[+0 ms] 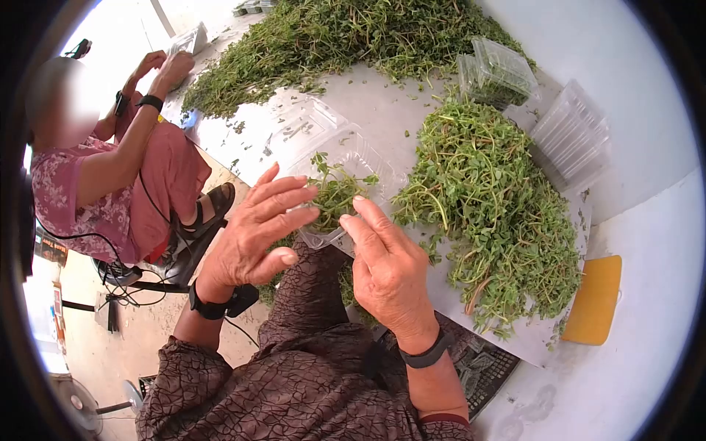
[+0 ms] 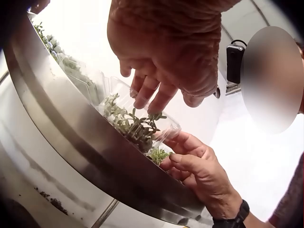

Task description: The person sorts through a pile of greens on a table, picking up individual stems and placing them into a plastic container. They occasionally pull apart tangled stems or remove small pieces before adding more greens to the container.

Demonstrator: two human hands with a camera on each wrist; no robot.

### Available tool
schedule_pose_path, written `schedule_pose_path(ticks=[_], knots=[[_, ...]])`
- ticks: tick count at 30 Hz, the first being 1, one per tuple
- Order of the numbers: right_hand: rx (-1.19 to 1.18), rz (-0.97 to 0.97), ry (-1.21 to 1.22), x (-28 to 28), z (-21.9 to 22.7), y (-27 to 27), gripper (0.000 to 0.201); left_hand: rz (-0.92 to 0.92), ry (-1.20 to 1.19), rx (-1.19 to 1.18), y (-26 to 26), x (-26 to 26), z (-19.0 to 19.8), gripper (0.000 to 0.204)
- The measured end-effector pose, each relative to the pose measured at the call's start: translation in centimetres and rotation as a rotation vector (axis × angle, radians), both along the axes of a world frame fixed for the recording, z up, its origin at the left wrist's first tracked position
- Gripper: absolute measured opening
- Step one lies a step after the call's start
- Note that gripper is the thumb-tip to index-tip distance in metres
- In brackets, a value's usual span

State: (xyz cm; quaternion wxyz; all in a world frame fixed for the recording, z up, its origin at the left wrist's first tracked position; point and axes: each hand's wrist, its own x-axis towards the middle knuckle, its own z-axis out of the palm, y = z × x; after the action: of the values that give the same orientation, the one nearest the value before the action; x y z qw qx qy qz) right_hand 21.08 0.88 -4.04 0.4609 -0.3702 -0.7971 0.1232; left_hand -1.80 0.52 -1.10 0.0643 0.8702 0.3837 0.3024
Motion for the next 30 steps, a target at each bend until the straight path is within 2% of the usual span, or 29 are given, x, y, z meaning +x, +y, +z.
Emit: schedule_pose_path(ticks=[3, 5, 7, 10, 14, 16, 19, 25, 30], knots=[[-0.008, -0.011, -0.003, 0.0, 0.1, -0.1, 0.043, -0.024, 0.075, -0.008, 0.4, 0.0, -0.5, 0.056], [0.006, -0.016, 0.0, -0.1, 0.2, -0.1, 0.043, -0.021, 0.016, 0.044, 0.5, 0.2, -0.7, 0.053], [0.008, -0.014, 0.001, -0.1, 0.2, -0.1, 0.042, -0.02, 0.053, 0.067, 0.5, 0.2, -0.5, 0.045], [0.011, -0.011, 0.008, -0.1, 0.2, 0.0, 0.041, -0.025, 0.052, 0.048, 0.8, 0.2, -0.7, 0.044], [0.023, -0.008, 0.01, -0.1, 0.1, 0.1, 0.04, -0.016, 0.071, 0.057, 0.7, 0.1, -0.4, 0.049], [0.014, -0.011, 0.011, -0.1, 0.1, 0.0, 0.04, 0.053, -0.021, 0.111, 0.9, 0.2, -0.1, 0.056], [0.008, -0.007, 0.006, -0.1, 0.1, 0.0, 0.041, -0.023, 0.011, 0.084, 1.1, 0.1, 0.3, 0.062], [-0.001, -0.015, -0.001, 0.0, 0.3, -0.2, 0.043, -0.026, 0.098, -0.004, 1.2, 0.7, 0.1, 0.058], [-0.025, 0.029, 0.013, 0.2, -0.2, -0.2, 0.044, -0.029, 0.096, 0.089, 1.0, 1.4, 0.4, 0.054]])
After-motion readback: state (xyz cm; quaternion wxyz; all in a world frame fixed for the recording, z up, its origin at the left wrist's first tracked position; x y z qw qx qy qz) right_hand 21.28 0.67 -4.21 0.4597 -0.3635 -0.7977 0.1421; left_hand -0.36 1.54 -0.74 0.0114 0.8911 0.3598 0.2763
